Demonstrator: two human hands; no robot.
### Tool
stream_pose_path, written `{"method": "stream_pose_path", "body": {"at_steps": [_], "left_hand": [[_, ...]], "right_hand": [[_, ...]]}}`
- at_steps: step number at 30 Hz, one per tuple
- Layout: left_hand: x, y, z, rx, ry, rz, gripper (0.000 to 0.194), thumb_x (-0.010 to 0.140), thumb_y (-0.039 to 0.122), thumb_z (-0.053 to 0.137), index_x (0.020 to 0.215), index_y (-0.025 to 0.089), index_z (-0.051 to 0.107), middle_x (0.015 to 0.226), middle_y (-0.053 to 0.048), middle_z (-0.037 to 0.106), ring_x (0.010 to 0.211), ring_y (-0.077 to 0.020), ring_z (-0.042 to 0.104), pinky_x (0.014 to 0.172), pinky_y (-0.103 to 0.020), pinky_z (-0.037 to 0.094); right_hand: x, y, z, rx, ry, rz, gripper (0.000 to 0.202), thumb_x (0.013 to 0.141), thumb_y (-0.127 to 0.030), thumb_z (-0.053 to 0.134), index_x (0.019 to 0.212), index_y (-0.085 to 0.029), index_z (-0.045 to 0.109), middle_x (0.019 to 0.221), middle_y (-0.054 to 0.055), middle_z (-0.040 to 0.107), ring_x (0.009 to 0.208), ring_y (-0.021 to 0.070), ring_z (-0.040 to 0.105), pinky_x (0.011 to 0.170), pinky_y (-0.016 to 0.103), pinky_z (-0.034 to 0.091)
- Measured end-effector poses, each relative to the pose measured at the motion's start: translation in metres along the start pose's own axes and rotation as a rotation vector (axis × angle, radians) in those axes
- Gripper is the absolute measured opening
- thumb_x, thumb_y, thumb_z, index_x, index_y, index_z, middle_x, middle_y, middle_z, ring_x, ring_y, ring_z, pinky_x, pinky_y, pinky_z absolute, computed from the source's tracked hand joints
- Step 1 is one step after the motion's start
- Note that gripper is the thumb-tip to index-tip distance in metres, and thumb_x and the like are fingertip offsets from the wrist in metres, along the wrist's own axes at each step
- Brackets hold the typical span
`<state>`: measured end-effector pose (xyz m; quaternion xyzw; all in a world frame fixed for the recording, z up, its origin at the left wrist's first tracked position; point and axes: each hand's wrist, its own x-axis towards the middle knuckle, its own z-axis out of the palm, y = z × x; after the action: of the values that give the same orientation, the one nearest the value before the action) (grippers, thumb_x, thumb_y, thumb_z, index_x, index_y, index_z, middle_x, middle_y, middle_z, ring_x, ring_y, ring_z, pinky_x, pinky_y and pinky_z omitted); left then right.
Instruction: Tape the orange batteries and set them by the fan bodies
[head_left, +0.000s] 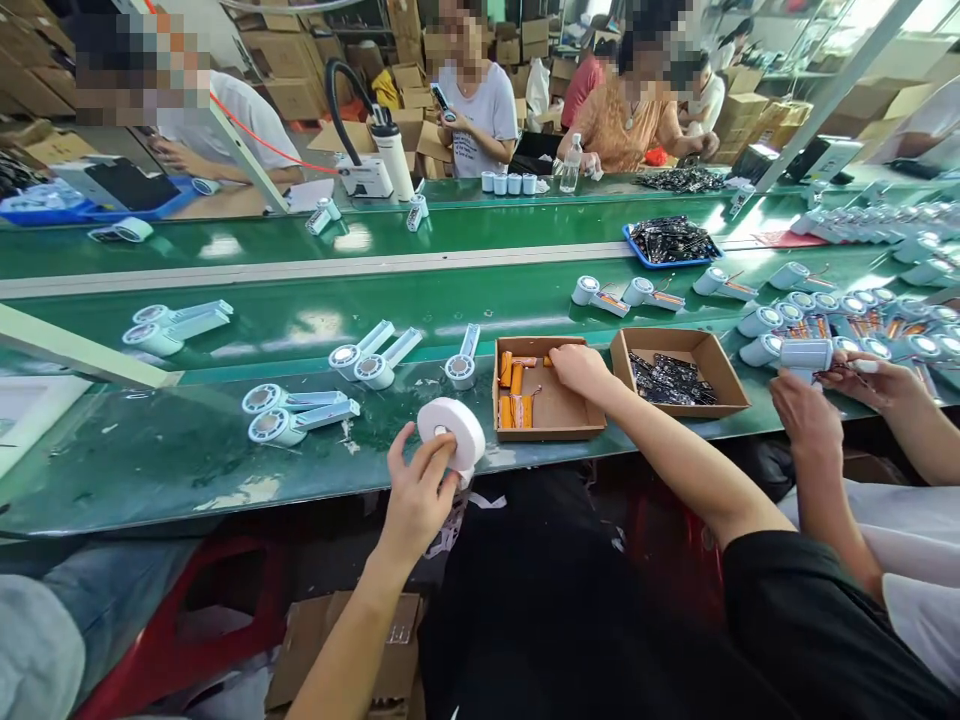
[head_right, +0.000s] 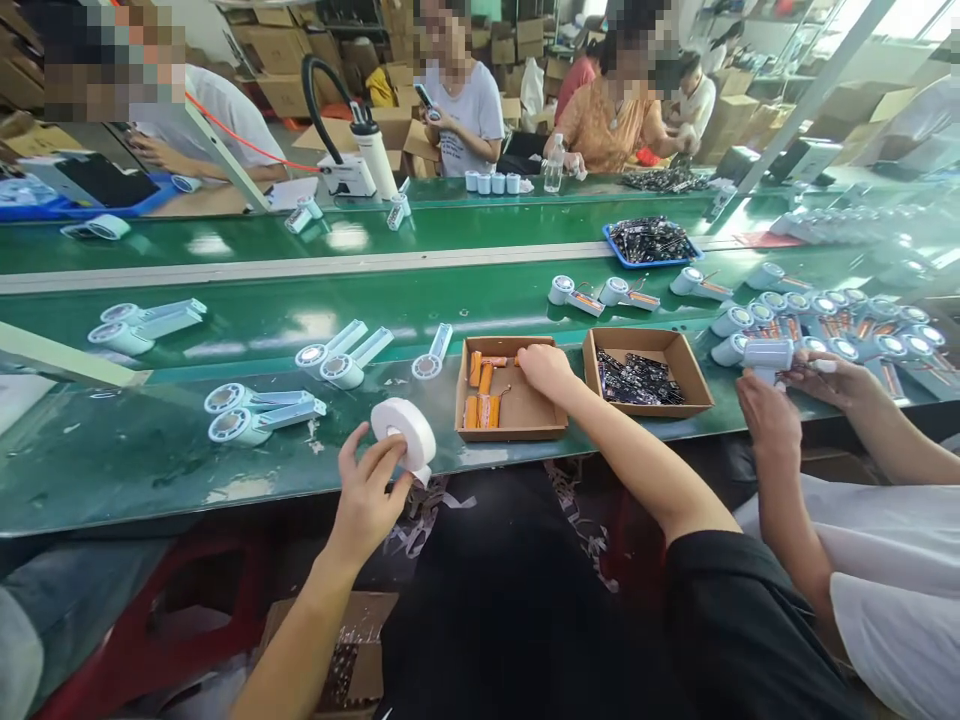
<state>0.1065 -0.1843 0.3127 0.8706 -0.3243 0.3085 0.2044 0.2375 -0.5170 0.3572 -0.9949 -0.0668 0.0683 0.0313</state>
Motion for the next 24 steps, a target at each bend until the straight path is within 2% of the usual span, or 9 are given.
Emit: {"method": "stream_pose_path", "body": {"at_steps": [2, 4, 6, 10, 15, 18, 21, 24], "left_hand": [[0.005, 0.005, 0.001, 0.000, -0.026, 0.044, 0.048, 0.089, 0.000, 0.064, 0.134, 0.016, 0.060, 0.121, -0.015, 0.070, 0.135, -0.0376, 0.054, 0.116, -0.069, 0.043], [0.008, 0.008, 0.000, 0.002, -0.053, 0.076, 0.052, 0.089, -0.002, 0.062, 0.137, 0.017, 0.059, 0.122, -0.013, 0.070, 0.129, -0.0348, 0.059, 0.117, -0.068, 0.042], [0.008, 0.008, -0.002, 0.001, -0.074, 0.093, 0.053, 0.089, -0.002, 0.061, 0.138, 0.018, 0.059, 0.121, -0.012, 0.071, 0.127, -0.0337, 0.060, 0.117, -0.067, 0.043], [0.007, 0.007, 0.000, -0.007, -0.106, 0.095, 0.055, 0.090, -0.001, 0.060, 0.141, 0.019, 0.058, 0.121, -0.011, 0.071, 0.125, -0.0328, 0.061, 0.117, -0.066, 0.044], [0.006, 0.010, 0.004, -0.009, -0.127, 0.099, 0.054, 0.091, 0.000, 0.059, 0.142, 0.019, 0.060, 0.123, -0.011, 0.072, 0.129, -0.0331, 0.060, 0.118, -0.066, 0.045], [0.003, 0.013, 0.002, 0.001, -0.152, 0.080, 0.053, 0.090, -0.001, 0.060, 0.139, 0.019, 0.063, 0.125, -0.011, 0.071, 0.141, -0.0375, 0.049, 0.116, -0.065, 0.049], [-0.002, 0.014, -0.001, 0.039, -0.183, 0.062, 0.050, 0.090, -0.002, 0.060, 0.135, 0.019, 0.067, 0.129, -0.011, 0.070, 0.150, -0.0421, 0.034, 0.109, -0.058, 0.057], [-0.004, 0.014, -0.004, 0.072, -0.227, 0.063, 0.050, 0.091, -0.001, 0.059, 0.136, 0.020, 0.068, 0.132, -0.011, 0.069, 0.151, -0.0438, 0.029, 0.104, -0.055, 0.061]], "right_hand": [[0.005, 0.005, 0.004, -0.009, 0.005, -0.002, 0.030, 0.100, -0.014, 0.051, 0.120, -0.011, 0.074, 0.120, 0.021, 0.076, 0.114, 0.0315, 0.072, 0.093, 0.036, 0.053], [0.002, 0.008, 0.007, -0.006, 0.033, -0.017, 0.037, 0.104, -0.020, 0.047, 0.135, -0.018, 0.066, 0.129, 0.016, 0.074, 0.120, 0.0284, 0.070, 0.096, 0.034, 0.052], [-0.005, 0.010, 0.010, -0.007, 0.053, -0.010, 0.040, 0.106, -0.026, 0.043, 0.142, -0.020, 0.061, 0.130, 0.015, 0.074, 0.119, 0.0281, 0.070, 0.095, 0.034, 0.052], [-0.013, 0.010, 0.018, -0.021, 0.051, 0.040, 0.038, 0.108, -0.030, 0.041, 0.133, -0.017, 0.066, 0.121, 0.019, 0.076, 0.110, 0.0311, 0.073, 0.092, 0.038, 0.054], [-0.005, 0.003, 0.020, -0.013, 0.024, 0.044, 0.032, 0.099, -0.032, 0.061, 0.116, -0.009, 0.074, 0.113, 0.025, 0.076, 0.106, 0.0366, 0.074, 0.088, 0.040, 0.055], [-0.010, -0.001, 0.012, 0.022, 0.035, 0.005, 0.029, 0.101, -0.032, 0.058, 0.115, -0.013, 0.075, 0.111, 0.020, 0.078, 0.100, 0.0318, 0.075, 0.084, 0.036, 0.054], [-0.036, -0.008, 0.004, 0.277, 0.133, -0.122, 0.038, 0.107, -0.041, 0.047, 0.123, -0.018, 0.073, 0.103, 0.010, 0.081, 0.087, 0.0221, 0.074, 0.077, 0.028, 0.051], [-0.075, -0.021, 0.001, 0.586, 0.208, -0.285, 0.038, 0.106, -0.044, 0.051, 0.120, -0.018, 0.074, 0.090, 0.005, 0.079, 0.073, 0.0169, 0.069, 0.070, 0.025, 0.047]]}}
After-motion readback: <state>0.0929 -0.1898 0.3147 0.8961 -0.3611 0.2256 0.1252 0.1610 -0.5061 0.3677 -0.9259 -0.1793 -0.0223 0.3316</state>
